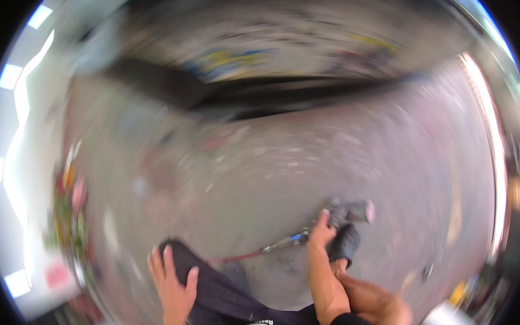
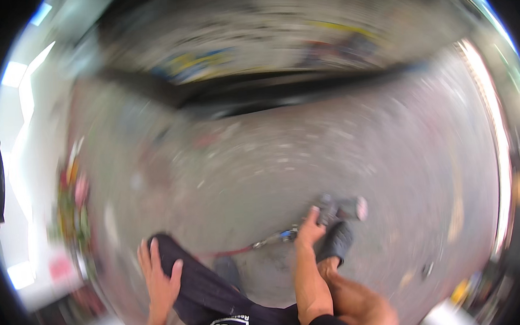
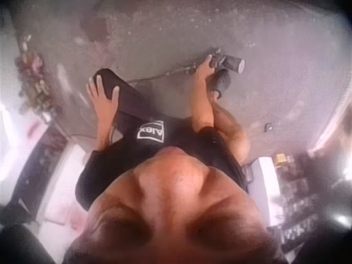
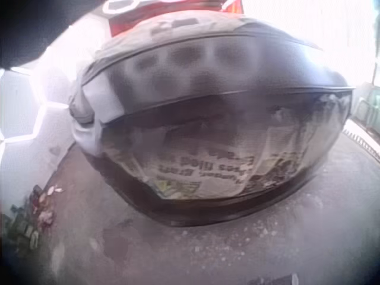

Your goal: The person uses a spray gun to apply paint to a car bumper that is masked with newspaper and plastic. They move around the part, applying multiple coats and occasionally touching the surface to check coverage.

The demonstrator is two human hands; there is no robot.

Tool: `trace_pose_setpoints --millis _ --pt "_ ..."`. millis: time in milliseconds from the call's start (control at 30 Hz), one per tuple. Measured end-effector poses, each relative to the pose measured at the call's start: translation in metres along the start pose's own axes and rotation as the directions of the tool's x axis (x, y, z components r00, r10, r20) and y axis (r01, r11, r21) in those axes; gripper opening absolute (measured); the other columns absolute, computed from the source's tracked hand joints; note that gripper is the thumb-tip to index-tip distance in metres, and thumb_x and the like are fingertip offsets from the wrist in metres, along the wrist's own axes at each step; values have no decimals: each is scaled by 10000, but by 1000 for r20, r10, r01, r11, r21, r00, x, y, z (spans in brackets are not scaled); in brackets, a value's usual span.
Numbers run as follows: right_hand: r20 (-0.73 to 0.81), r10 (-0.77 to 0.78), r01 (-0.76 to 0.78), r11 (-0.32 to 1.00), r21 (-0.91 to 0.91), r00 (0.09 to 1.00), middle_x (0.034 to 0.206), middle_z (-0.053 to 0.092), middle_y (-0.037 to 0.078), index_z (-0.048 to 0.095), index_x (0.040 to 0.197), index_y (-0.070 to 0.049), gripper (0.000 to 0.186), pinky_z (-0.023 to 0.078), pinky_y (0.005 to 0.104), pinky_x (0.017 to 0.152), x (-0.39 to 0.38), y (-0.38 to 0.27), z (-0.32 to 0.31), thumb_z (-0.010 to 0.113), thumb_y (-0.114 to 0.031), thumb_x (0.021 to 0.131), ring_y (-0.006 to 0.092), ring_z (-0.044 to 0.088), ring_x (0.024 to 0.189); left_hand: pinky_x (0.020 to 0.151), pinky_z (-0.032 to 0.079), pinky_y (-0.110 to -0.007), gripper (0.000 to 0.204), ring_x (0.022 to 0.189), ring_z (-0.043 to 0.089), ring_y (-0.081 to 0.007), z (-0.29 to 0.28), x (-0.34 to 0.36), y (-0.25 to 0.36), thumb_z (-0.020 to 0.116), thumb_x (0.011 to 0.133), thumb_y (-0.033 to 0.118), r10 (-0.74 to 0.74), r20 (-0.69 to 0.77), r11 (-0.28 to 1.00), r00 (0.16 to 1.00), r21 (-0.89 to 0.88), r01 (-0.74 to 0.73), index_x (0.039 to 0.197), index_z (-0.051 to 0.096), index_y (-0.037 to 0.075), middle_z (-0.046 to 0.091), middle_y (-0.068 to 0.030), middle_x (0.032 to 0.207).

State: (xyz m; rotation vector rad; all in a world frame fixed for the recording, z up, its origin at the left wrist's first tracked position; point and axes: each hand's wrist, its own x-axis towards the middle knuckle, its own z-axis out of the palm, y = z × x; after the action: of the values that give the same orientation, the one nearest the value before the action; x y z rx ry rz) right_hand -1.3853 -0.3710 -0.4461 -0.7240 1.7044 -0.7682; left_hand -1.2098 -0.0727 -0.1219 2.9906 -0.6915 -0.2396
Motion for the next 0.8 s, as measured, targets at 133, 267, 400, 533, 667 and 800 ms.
trace_pose_setpoints --millis 133,267,400,533,667,800 --pt "120 103 -89 989 -116 987 1453 696 233 589 1531 79 755 534 443 1125 -5 -5 -28 767 -485 1062 319 667 1291 1232 388 -649 841 1517 413 -544 -77 -1 25 882 823 466 -64 64 998 996 33 62 1534 611 106 484 -254 1630" --pt "50 226 -128 703 -699 973 1620 517 326 502 1602 71 1100 505 525 1171 -83 -70 -69 638 -823 975 441 595 1393 1101 455 -676 762 1518 410 -517 -112 -69 3 828 883 489 -143 207 985 968 -62 159 1524 620 133 465 -222 1655" --pt "254 364 -18 602 -798 896 1552 594 252 516 1599 44 990 513 467 1138 -70 -83 -155 572 -771 1041 347 624 1356 1039 483 -687 694 1503 420 -520 -153 -115 -4 790 929 475 -190 307 960 932 -140 242 1500 631 114 461 -221 1649" --pt "504 566 351 364 -863 653 1365 719 108 631 1480 -23 684 542 320 911 -225 -205 -168 519 -601 1132 185 702 1053 981 496 -720 547 1442 466 -532 -171 -183 -3 752 952 415 -290 460 873 839 -232 429 1357 713 49 508 -238 1565" --pt "656 680 839 109 -533 328 1118 780 135 763 1224 11 480 558 390 886 -306 -295 -178 540 -407 1144 242 710 1009 951 461 -794 475 1395 491 -563 -162 -226 7 752 895 335 -269 569 800 777 -317 509 1225 799 -2 554 -237 1542" --pt "761 636 988 -149 -40 127 1030 814 235 782 1142 55 427 561 450 906 -378 -354 -190 585 -325 1143 381 771 972 977 445 -813 434 1400 492 -582 -149 -259 40 724 888 305 -360 526 751 771 -327 574 1169 828 -8 642 -252 1435"
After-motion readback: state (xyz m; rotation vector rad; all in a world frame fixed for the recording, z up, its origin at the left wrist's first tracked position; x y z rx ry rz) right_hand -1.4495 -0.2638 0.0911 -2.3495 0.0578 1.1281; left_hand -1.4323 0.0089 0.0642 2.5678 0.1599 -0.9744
